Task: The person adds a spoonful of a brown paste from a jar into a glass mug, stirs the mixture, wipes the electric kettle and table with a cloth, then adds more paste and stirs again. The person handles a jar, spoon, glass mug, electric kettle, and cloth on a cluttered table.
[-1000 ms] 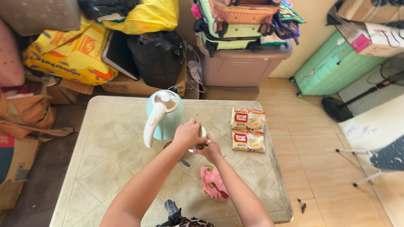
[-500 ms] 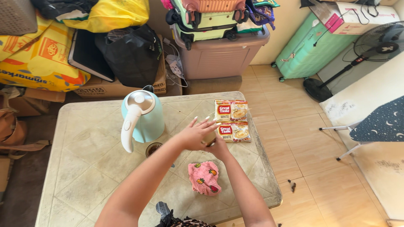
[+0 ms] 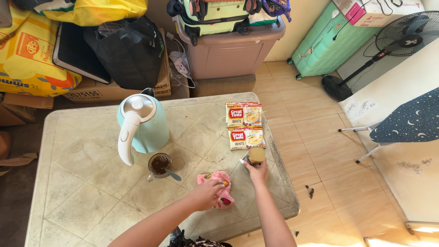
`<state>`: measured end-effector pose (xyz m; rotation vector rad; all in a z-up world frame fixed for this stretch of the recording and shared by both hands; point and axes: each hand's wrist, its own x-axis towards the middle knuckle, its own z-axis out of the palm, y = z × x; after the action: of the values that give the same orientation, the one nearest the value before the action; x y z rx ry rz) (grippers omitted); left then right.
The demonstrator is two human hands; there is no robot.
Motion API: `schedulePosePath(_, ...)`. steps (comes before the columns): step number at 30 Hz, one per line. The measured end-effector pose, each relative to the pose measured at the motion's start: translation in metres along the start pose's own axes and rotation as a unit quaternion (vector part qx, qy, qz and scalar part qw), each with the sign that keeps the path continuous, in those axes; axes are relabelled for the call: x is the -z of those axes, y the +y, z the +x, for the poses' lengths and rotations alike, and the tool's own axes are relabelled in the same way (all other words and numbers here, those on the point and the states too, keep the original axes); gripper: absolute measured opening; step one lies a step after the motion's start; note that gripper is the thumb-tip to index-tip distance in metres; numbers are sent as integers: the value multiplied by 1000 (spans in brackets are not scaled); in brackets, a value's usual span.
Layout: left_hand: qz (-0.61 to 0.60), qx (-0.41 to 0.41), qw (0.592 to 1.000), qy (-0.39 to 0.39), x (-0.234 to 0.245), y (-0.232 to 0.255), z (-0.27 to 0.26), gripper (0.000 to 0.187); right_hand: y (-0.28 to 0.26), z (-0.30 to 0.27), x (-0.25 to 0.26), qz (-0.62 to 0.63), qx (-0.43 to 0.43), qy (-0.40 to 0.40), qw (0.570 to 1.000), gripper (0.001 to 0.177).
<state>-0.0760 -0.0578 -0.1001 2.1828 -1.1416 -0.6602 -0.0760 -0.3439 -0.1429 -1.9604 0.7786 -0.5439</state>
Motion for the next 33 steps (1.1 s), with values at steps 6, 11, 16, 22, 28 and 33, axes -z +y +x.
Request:
schedulePosePath(6,196,4,976,-98,-26,-46,-7,76,11,-5,1,62,10,-3,998,114)
schedulePosePath(11,185,57,980,-36,-12,-36,10,68,28,-24,-6,-188,101,30,977,97)
schedulePosePath(16,100,88,989,-62,13,-22,-4,74,18,-104,-9,-207,193,65,957,50)
schedulePosePath(22,16,93,990,105,3,-51,-33,71,-42,-130,-42,-144,303,-202,920,48)
schedulePosePath(28,123,151,980,-33,4,-70,-57,101,-51,-156,-50,-246,369,-228,867,71)
schedulePosePath(33,124,193,968,-105,25,-53,-56,109,-17,-128,-70,-254,372,-220,865,55)
